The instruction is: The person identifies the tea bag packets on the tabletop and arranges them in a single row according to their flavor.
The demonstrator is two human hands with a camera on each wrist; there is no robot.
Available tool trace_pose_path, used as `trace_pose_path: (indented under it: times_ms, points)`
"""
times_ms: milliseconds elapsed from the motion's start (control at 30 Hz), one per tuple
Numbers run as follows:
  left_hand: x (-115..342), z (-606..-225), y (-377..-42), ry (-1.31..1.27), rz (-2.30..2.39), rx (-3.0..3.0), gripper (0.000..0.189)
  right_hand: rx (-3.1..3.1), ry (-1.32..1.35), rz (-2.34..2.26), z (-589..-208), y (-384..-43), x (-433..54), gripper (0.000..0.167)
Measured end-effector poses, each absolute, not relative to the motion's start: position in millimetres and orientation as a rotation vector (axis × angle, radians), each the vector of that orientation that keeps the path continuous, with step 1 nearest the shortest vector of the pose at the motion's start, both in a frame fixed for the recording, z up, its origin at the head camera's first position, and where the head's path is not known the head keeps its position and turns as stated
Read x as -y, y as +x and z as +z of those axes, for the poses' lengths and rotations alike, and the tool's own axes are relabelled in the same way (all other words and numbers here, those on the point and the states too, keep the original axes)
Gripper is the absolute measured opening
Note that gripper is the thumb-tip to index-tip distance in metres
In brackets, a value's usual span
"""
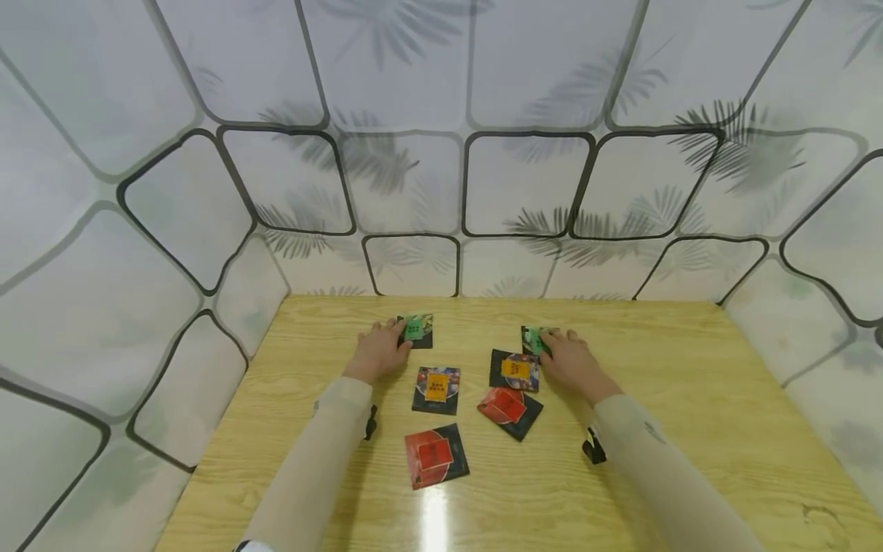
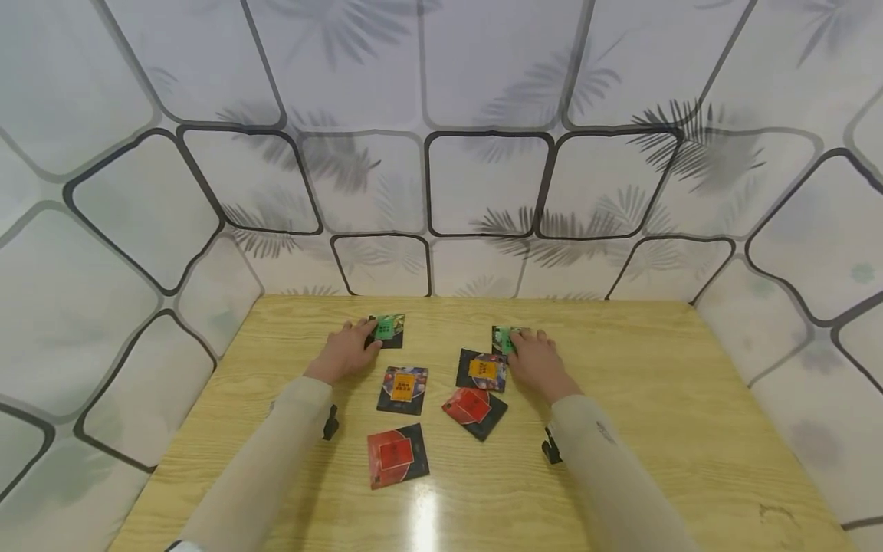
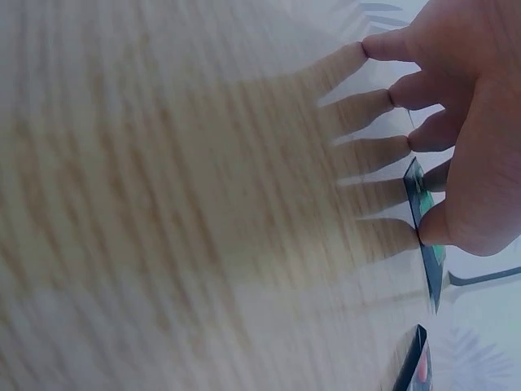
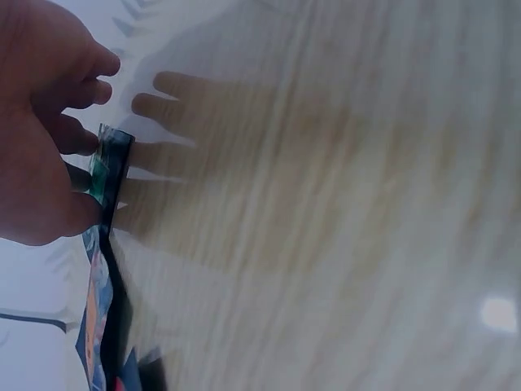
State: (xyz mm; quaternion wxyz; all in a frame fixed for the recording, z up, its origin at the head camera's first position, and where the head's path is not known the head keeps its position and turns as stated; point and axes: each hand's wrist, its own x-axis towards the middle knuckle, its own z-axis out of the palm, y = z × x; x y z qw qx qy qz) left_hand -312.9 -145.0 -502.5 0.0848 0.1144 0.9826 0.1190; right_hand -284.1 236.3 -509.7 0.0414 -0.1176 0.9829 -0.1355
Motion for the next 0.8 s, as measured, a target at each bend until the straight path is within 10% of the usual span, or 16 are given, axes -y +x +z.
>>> trace_pose_path:
  times_ms: [800]
  points:
    - [140.9,-505.5,-313.6,0.299,0.372,-2.941,0.066,-2.932,-0.46,-0.342,-496.9,-321.6,-176.6,0.051]
